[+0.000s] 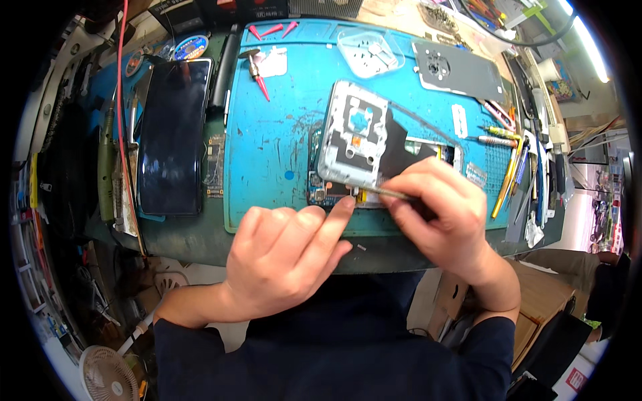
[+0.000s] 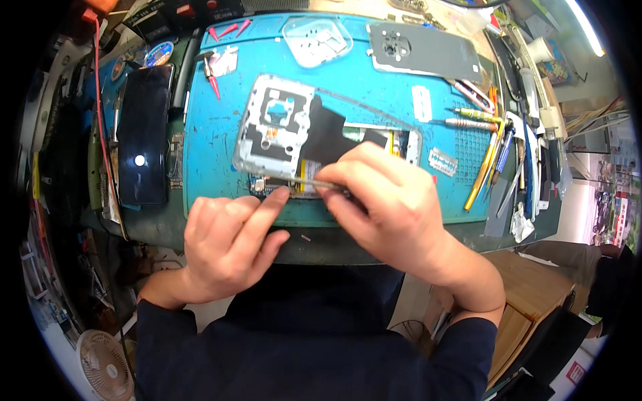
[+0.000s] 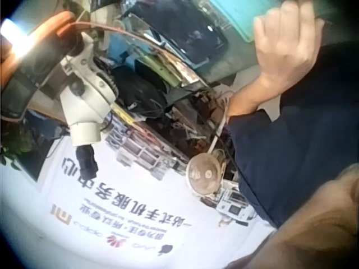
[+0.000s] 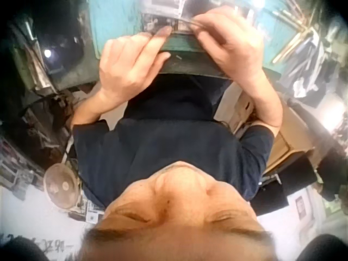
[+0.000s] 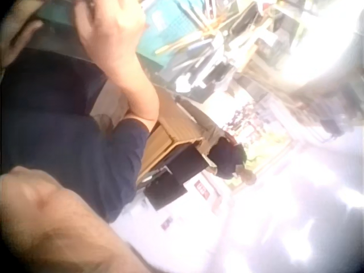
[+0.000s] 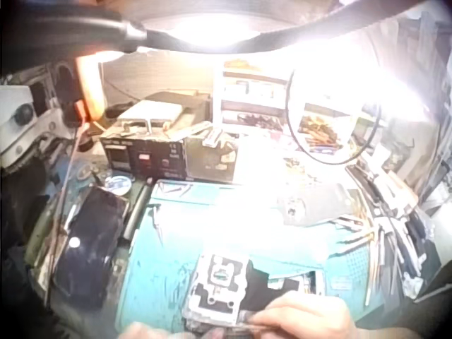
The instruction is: The person reassembles a disassembled smartphone by connecting internal ribbon cables and placing the battery into the chassis. They use a toothbrush to clean the interior of the phone frame and then attach the screen assembly. Finally, the person powers on the device to verify functionality.
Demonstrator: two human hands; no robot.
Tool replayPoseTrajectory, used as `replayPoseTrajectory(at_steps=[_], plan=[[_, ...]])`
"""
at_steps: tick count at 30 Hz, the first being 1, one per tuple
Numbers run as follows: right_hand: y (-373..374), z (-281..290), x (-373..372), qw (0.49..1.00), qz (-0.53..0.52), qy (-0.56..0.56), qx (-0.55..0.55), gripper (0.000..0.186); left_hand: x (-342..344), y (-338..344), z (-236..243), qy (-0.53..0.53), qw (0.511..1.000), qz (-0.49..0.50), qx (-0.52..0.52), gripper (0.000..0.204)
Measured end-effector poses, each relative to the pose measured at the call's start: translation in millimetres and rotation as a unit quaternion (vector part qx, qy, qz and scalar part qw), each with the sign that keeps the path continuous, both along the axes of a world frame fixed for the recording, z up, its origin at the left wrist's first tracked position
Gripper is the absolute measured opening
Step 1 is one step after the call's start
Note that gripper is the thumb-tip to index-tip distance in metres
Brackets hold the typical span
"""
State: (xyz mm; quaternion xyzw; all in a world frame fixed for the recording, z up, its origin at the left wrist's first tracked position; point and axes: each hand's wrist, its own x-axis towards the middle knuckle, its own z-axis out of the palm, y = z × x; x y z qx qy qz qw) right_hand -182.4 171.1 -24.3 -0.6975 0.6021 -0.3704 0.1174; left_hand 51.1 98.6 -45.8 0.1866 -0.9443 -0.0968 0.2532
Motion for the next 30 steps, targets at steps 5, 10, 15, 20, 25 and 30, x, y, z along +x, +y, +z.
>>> replayPoseTrajectory(at_steps=[5, 10, 15, 20, 25, 30], plan=[[0, -1, -5, 0.996, -0.045, -0.077, 0.007, 0.011, 5, -17, 19, 0.011, 0.999, 0.031, 0.024, 0.053], [3, 6, -4, 0.983, -0.072, -0.149, 0.077, 0.005, -16, -53, 34, -0.074, 0.995, -0.021, 0.063, 0.081], [3, -2, -6, 0.986, -0.062, -0.147, 0.044, 0.009, -21, -65, 32, -0.094, 0.991, -0.083, 0.051, 0.076], [2, -4, -7, 0.993, -0.048, -0.099, 0.03, 0.008, -21, -67, 25, -0.091, 0.991, -0.089, 0.04, 0.068], [4, 1, -3, 0.997, -0.024, -0.058, 0.049, 0.01, -18, -65, 24, -0.093, 0.992, -0.085, 0.02, 0.061], [4, -2, -3, 1.0, -0.008, -0.019, 0.023, 0.012, -3, -37, 16, -0.018, 0.999, -0.003, -0.041, 0.058]])
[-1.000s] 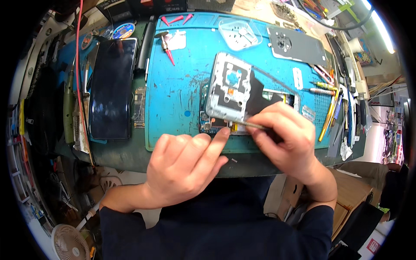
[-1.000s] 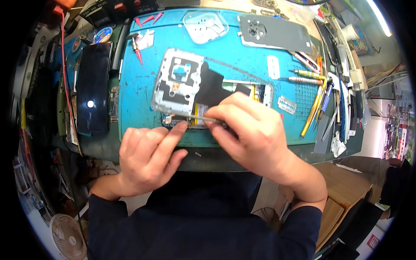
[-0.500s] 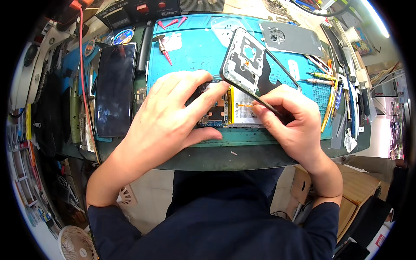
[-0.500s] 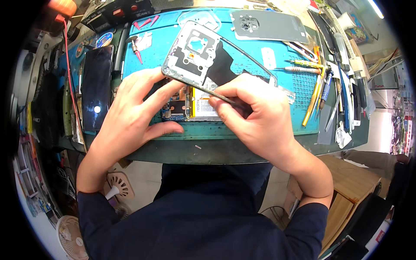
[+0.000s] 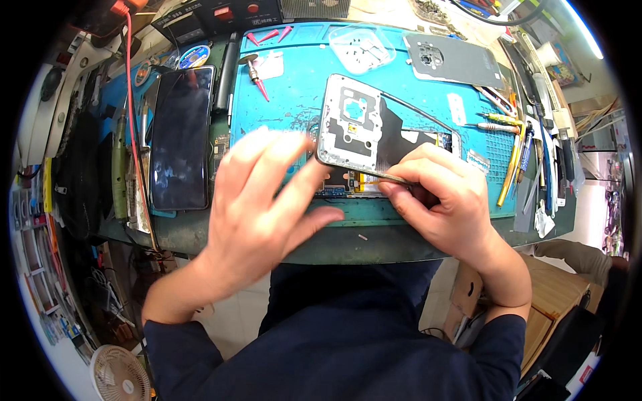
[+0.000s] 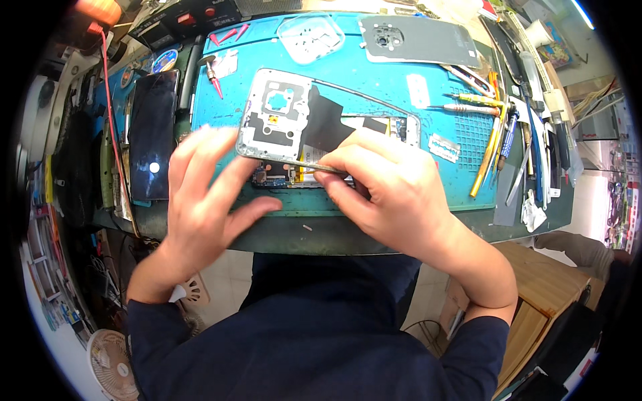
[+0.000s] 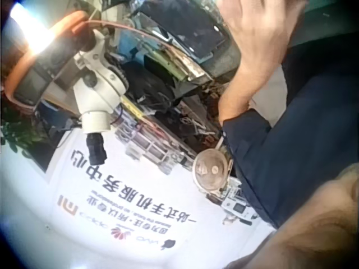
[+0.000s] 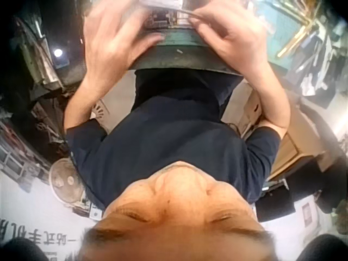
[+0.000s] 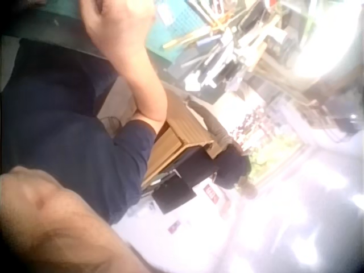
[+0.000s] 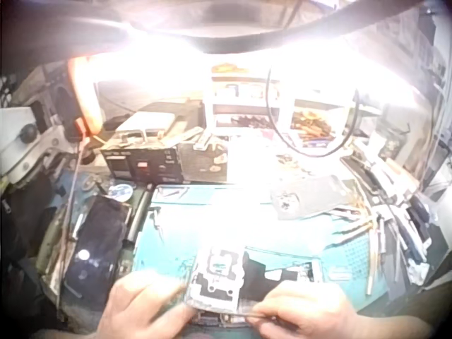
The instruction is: The person reassembles a disassembled smartphone by connecting internal ribbon cables and placing the battery into the chassis. They use a toothbrush to clean the interior of the phone frame and then attach the screen assembly. Finally, the person powers on the device to verify functionality.
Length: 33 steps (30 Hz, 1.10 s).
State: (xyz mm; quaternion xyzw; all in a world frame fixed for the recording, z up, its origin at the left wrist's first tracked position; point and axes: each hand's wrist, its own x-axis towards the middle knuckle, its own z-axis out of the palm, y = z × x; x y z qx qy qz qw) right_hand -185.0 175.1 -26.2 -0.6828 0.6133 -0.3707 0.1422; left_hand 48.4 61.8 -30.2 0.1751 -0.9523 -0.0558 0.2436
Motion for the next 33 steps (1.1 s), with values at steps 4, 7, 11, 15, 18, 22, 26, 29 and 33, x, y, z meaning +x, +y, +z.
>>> replayPoseTrajectory(at_steps=[4, 7, 11, 15, 18, 22, 26, 29, 33], plan=[[-3, -3, 1, 0.999, 0.017, 0.007, -0.031, 0.014, 6, 20, -6, 0.004, 1.0, -0.019, -0.016, 0.043], [-4, -4, 1, 0.999, 0.019, 0.016, -0.029, 0.016, 3, 22, -8, -0.003, 0.999, -0.037, -0.001, 0.044], [-4, -4, 2, 0.999, 0.02, 0.028, -0.027, 0.017, 2, 21, -7, -0.005, 0.999, -0.038, 0.03, 0.048], [-5, -4, 0, 0.999, 0.027, 0.032, -0.029, 0.018, 2, 21, -8, -0.008, 0.998, -0.049, 0.036, 0.048], [-4, -4, -1, 0.999, 0.028, 0.033, -0.027, 0.018, 1, 20, -6, -0.01, 0.998, -0.053, 0.041, 0.048], [-4, -3, 0, 0.998, 0.028, 0.044, -0.023, 0.018, 1, 20, -8, -0.006, 0.998, -0.056, 0.037, 0.047], [-4, -3, 0, 0.998, 0.022, 0.059, -0.02, 0.016, 0, 20, -8, -0.008, 0.998, -0.054, 0.033, 0.047], [-4, -1, 0, 0.998, 0.024, 0.059, -0.022, 0.016, 0, 20, -7, -0.009, 0.998, -0.053, 0.03, 0.047], [-4, -2, 1, 0.998, 0.022, 0.057, -0.028, 0.016, 0, 21, -7, -0.013, 0.998, -0.054, 0.03, 0.047]])
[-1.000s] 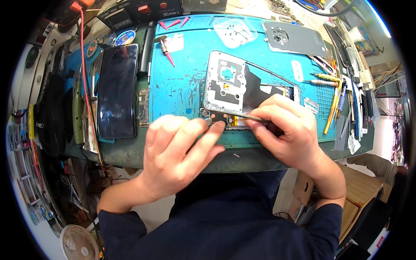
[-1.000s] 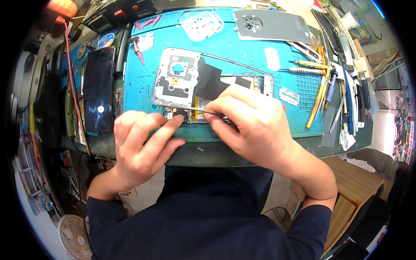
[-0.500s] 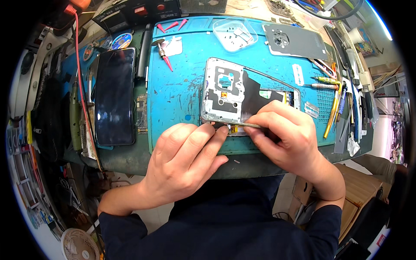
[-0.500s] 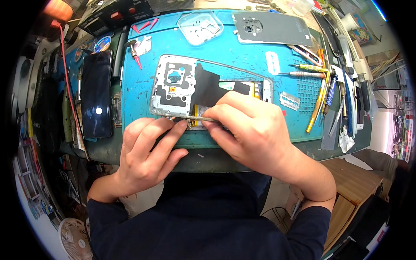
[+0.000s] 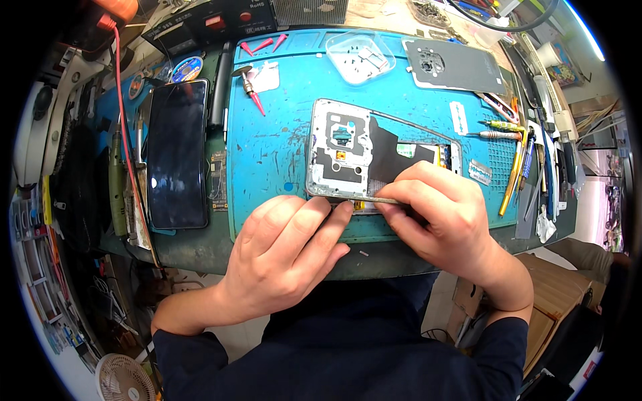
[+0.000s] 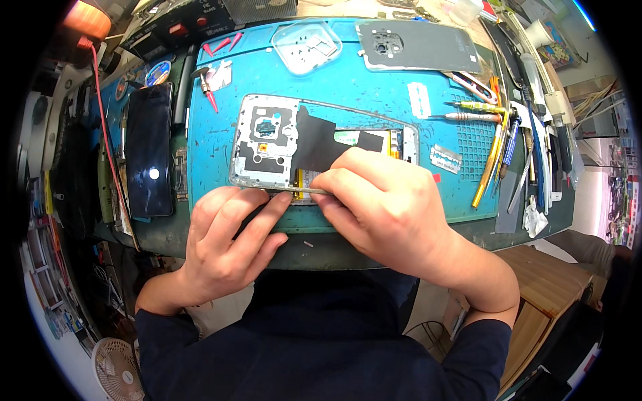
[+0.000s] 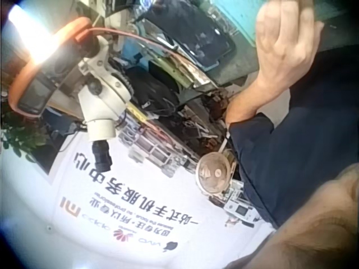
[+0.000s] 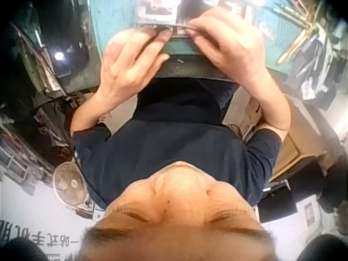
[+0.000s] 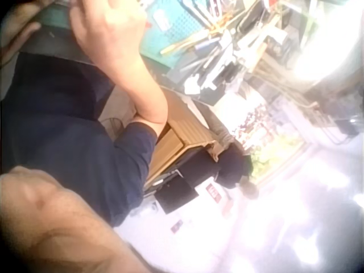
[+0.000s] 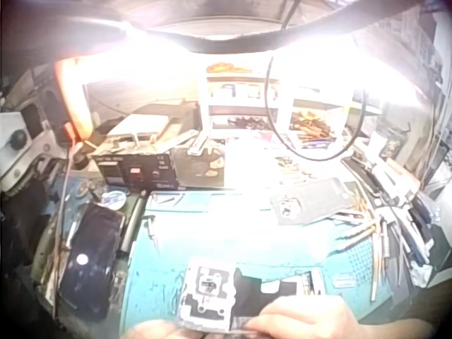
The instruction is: The person reassembles a disassembled smartphone by connecting internal ribbon cables and placing the battery into the chassis. They use a toothbrush to clean the interior of the phone frame and then attach the screen assembly. Finally, the person powers on the device to verify functionality.
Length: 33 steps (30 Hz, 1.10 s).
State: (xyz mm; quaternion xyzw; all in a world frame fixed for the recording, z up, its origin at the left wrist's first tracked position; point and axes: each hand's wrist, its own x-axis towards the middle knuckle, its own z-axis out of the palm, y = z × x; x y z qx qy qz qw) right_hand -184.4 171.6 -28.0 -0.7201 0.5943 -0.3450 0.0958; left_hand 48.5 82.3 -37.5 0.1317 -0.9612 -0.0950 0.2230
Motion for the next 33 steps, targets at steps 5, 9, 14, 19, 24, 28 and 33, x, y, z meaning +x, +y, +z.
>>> replayPoseTrajectory(at_steps=[5, 9, 14, 19, 24, 28, 33], plan=[[-0.9, -0.5, -0.4, 1.0, 0.011, -0.009, -0.013, 0.02, 0.6, 0.7, -0.9, -0.002, 1.0, 0.0, -0.005, 0.047], [-1.1, -0.8, -0.8, 1.0, 0.017, -0.01, -0.022, 0.022, 0.7, 0.9, -0.2, -0.01, 1.0, 0.002, -0.009, 0.046], [-1.2, 0.1, -0.6, 1.0, 0.016, -0.004, -0.018, 0.022, 0.6, 1.6, -0.9, -0.011, 1.0, 0.006, -0.013, 0.046], [-1.1, -0.2, -0.4, 1.0, 0.015, -0.002, -0.02, 0.022, 0.0, 1.3, -0.6, -0.01, 1.0, 0.006, -0.01, 0.046], [-1.0, 0.4, -0.8, 1.0, 0.016, 0.003, -0.019, 0.022, -0.6, 1.5, -0.8, -0.009, 1.0, 0.009, -0.012, 0.046], [-0.9, 0.3, -0.4, 1.0, 0.017, 0.002, -0.021, 0.022, -1.7, 1.2, -1.1, -0.009, 1.0, 0.01, -0.027, 0.046], [-0.9, 0.7, 0.1, 1.0, 0.016, 0.004, -0.016, 0.022, -2.5, 1.0, 1.2, -0.01, 1.0, 0.012, -0.017, 0.042]])
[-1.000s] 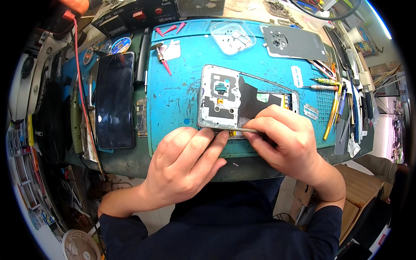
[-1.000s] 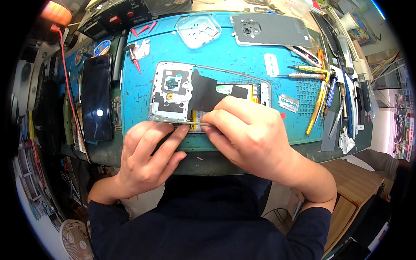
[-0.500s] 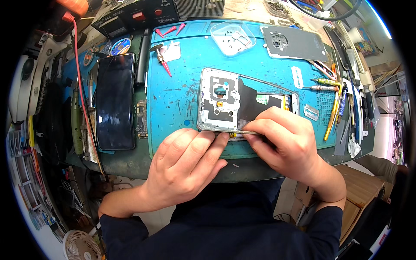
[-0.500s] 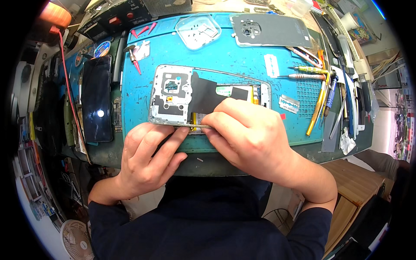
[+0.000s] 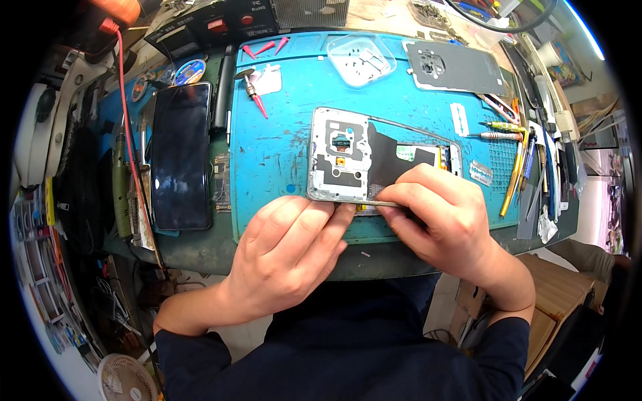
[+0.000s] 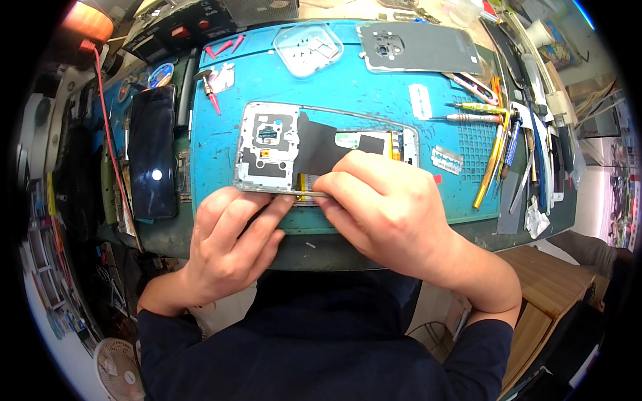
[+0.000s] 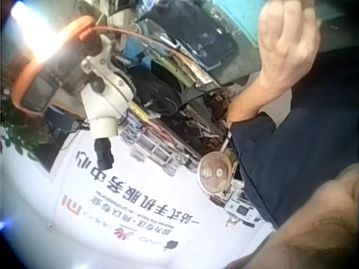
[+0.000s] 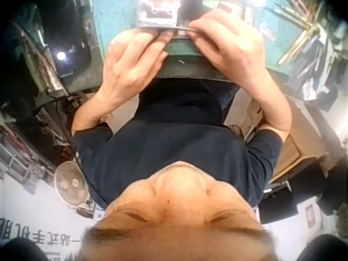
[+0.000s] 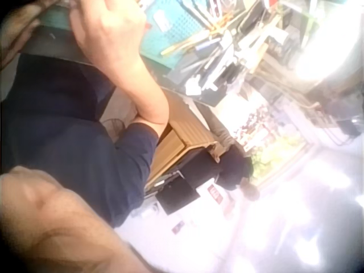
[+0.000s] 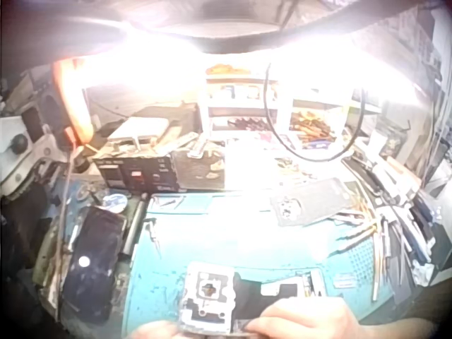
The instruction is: The person reassembles a disassembled smartphone by connecting internal ribbon cables and placing the battery into the chassis. They use a toothbrush to clean the interior of the phone frame and then attach the screen assembly. Finally, the person powers on the device to verify functionality.
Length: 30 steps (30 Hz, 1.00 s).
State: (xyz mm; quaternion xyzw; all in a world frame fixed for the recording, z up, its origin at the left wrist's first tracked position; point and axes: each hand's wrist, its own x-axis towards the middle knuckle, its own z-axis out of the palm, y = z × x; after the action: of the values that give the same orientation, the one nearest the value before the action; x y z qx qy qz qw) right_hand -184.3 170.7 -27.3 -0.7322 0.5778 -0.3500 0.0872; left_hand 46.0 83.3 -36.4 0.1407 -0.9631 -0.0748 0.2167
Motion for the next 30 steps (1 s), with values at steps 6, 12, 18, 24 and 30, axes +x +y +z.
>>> replayPoseTrajectory(at_steps=[6, 12, 18, 24, 30], plan=[[1, 4, 3, 0.999, -0.018, 0.03, 0.014, 0.017, 0, 1, -4, 0.053, 0.999, 0.004, 0.005, 0.038], [4, 11, 5, 0.998, 0.0, 0.066, -0.004, 0.02, 23, -9, 6, 0.178, 0.98, -0.004, 0.093, 0.034], [2, 18, 5, 0.984, 0.032, 0.173, -0.022, 0.024, 10, -42, 8, 0.051, 0.974, 0.043, 0.217, 0.108], [0, 29, -1, 0.97, 0.052, 0.236, -0.034, 0.034, 4, -51, 8, 0.005, 0.967, 0.026, 0.253, 0.114], [-1, 26, -7, 0.959, 0.076, 0.258, -0.085, 0.04, 4, -49, 14, 0.02, 0.964, 0.021, 0.264, 0.11]])
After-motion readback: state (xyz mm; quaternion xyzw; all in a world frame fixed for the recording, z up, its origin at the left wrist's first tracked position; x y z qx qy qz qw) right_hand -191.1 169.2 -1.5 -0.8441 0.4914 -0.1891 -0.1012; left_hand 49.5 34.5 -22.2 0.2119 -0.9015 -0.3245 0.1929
